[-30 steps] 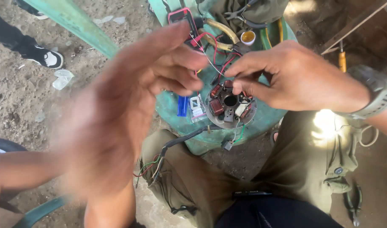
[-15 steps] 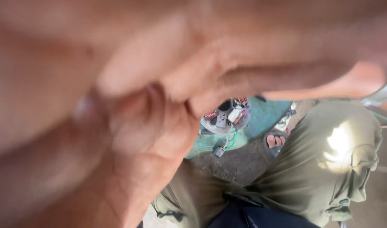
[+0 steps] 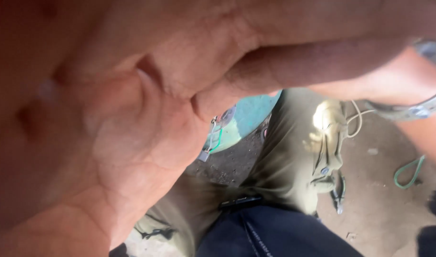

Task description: The person sits with a motorcycle stator coil on their lap and solders its wires. They strip and position the wire ends, hold a soldering iron, and feed solder wire to the joint, working over a small table holding pliers, a multimeter, and electrical tape.

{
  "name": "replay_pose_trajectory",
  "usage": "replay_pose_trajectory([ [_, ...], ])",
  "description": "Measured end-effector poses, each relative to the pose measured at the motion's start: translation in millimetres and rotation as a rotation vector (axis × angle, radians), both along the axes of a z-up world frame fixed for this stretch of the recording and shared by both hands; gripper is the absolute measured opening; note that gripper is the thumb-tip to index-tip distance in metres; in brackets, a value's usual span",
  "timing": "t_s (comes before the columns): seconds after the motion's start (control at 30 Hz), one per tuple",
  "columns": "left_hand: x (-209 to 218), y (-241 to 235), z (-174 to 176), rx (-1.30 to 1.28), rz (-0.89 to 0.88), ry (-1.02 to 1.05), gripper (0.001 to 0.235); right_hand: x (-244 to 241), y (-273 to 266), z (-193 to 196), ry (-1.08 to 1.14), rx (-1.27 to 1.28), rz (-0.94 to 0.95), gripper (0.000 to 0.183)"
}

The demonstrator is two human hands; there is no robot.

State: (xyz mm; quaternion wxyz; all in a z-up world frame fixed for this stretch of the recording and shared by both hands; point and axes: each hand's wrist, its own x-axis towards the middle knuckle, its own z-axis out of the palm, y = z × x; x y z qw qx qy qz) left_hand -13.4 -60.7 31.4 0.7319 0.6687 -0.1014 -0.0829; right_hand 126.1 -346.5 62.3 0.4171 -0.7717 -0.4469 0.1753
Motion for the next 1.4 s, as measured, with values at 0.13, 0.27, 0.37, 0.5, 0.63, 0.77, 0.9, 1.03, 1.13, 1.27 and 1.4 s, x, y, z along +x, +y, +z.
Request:
replay_pose_trajectory([
  [0.13, -4, 22, 21, 0.064, -0.030, 0.041, 0.072, -19, 40, -2, 0.034, 0.149, 0.015, 0.015],
  [0.27, -23, 35, 24, 0.077, -0.038, 0.090, 0.076, -51, 62, -21, 0.241, 0.259, 0.040, 0.016],
  [0.37, -24, 38, 31, 0.093, -0.074, 0.097, 0.079, -67, 66, -45, 0.307, 0.404, 0.079, 0.034],
  [0.5, -63, -41, 37, 0.657, 0.443, -0.116, 0.059, -85, 72, -52, 0.300, 0.469, 0.037, 0.033],
  [0.63, -64, -47, 12, 0.549, 0.607, 0.162, 0.046, -91, 76, -53, 0.105, 0.369, -0.006, 0.026],
  [0.77, -55, -46, -9, 0.264, 0.582, 0.018, 0.039, -94, 79, -44, 0.127, 0.337, 0.009, 0.020],
  [0.9, -51, -46, -20, 0.066, 0.643, -0.069, 0.025, -94, 83, -49, 0.187, 0.316, 0.039, 0.014],
  [1.03, -56, -39, -24, 0.168, 0.834, -0.102, 0.031, -98, 84, -57, 0.027, 0.276, 0.068, 0.001],
  [1.13, -62, -38, -29, 0.131, 0.888, -0.122, 0.032, -100, 85, -61, 0.001, 0.264, 0.064, 0.008],
  [1.27, -73, -43, -33, 0.046, 0.718, -0.068, 0.041, -97, 89, -65, -0.019, 0.247, 0.065, 0.010],
  [1.4, -69, -47, -54, -0.079, 0.724, -0.161, 0.013, -99, 90, -70, -0.028, 0.238, 0.095, 0.004],
])
